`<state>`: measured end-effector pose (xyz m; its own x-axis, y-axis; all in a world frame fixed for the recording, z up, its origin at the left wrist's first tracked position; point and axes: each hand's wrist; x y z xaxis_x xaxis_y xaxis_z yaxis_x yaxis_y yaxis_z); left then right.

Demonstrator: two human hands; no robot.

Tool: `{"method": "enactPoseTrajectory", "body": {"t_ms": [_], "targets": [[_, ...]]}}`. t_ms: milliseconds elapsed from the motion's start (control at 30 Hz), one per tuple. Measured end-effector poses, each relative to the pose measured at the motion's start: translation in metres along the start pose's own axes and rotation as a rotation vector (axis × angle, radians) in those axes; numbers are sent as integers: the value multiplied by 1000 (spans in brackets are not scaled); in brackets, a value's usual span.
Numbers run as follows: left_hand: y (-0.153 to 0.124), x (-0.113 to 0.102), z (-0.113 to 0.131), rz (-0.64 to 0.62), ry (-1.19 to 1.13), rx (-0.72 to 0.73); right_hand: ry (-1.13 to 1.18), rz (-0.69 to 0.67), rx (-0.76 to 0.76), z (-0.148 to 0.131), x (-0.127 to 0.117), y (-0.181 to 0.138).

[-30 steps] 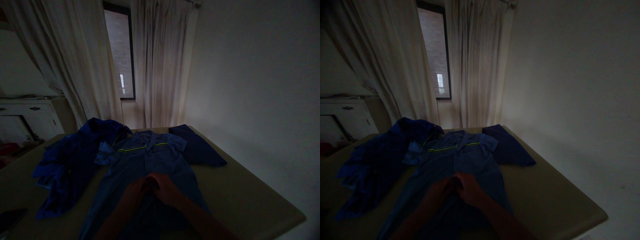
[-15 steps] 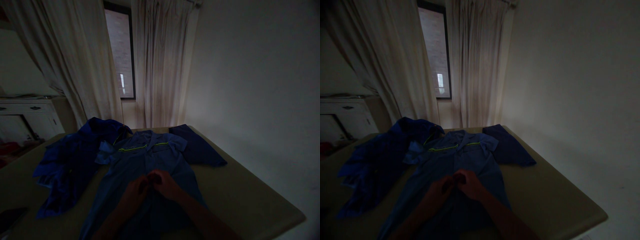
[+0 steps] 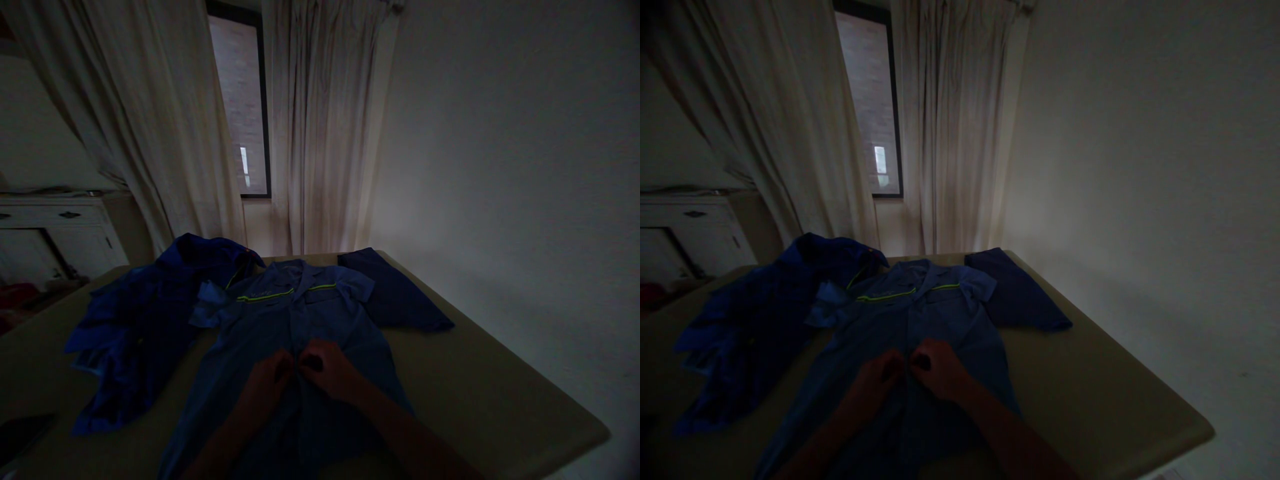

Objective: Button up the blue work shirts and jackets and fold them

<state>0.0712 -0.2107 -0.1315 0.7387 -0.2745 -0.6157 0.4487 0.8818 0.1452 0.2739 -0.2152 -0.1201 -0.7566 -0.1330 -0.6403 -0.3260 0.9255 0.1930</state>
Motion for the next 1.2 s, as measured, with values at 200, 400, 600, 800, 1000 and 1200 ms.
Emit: {"method": "enactPoseTrajectory", "body": {"t_ms": [200, 400, 600, 800, 1000, 1200], "targets": [[1, 4, -5, 26, -112, 17, -109, -30, -18, -3, -2, -1], [6, 7, -16, 60, -207, 4, -182, -44, -39, -2, 2, -1], [10, 2, -28, -21, -391, -57, -239, -54, -121, -3, 1, -3], [10, 2, -34, -30, -491, -124, -309, -43, -203, -4, 3, -6], [12, 6, -39, -11, -496, -100, -280, -20, -228, -5, 2, -7], [14, 2, -32, 31, -503, -122, -149, 4, -227, -8, -1, -6]]}}
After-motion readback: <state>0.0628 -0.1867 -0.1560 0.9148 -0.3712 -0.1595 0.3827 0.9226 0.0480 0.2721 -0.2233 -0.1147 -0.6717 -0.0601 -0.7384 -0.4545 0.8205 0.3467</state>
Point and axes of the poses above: each hand's wrist, its own y-axis towards the middle knuckle, its own x-axis out of the palm, z = x × y, and after that the axes turned 5 degrees about x, right-handed
